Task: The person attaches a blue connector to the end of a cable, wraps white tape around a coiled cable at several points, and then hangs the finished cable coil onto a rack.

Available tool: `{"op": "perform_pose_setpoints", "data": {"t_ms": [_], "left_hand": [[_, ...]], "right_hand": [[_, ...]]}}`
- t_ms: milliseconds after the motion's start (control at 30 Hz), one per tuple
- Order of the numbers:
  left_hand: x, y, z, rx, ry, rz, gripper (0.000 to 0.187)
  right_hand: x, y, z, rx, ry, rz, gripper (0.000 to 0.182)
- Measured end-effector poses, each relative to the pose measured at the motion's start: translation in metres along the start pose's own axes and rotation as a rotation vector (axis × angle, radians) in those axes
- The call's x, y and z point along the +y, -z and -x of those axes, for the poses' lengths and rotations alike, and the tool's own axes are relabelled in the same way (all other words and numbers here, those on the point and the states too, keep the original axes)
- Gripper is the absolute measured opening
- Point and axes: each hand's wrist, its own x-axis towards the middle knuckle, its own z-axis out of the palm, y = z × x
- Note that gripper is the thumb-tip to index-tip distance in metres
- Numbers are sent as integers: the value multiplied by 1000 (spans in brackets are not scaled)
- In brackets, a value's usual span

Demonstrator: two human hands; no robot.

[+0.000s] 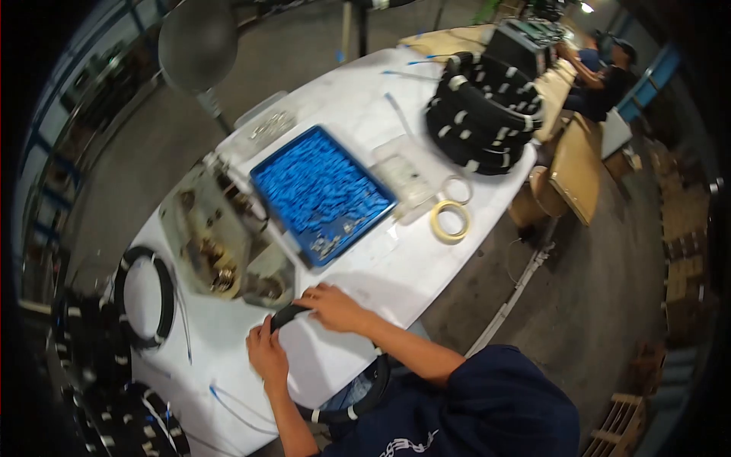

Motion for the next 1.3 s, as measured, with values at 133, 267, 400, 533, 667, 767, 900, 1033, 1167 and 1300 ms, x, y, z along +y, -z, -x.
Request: {"op": "perform_pose_setpoints", "data": {"t_ms": [133,267,400,533,667,767,900,1033,1167,1300], "left_hand": [[4,5,-3,-78,39,23,33],[-1,-2,-3,-41,6,25,33],[6,0,-2,-27,-12,-38,34],[6,3,-4,-114,32,-77,35],[4,2,-4,-107,-18,-93,35],[7,3,-8,-147,-20,-41,36],[32,-13,-7,23,-43,19,37],[64,-30,-6,140,-143,108,32],[128,-55,-26,-92,-281,367,24],[201,-85,-69,-412,-351,557,25]], "right_hand": [[5,-1,12,36,-11,-21,45],[2,-2,7,24,-35,48,43],[11,3,5,13,-36,-75,42],[15,1,5,38,-16,-161,41],[15,0,6,56,-11,-160,40],[24,3,8,88,24,-259,37],[33,19,21,84,17,-419,35],[44,48,41,120,-118,-587,33],[84,84,78,474,-270,-455,26],[98,133,118,900,-499,-199,25]]}}
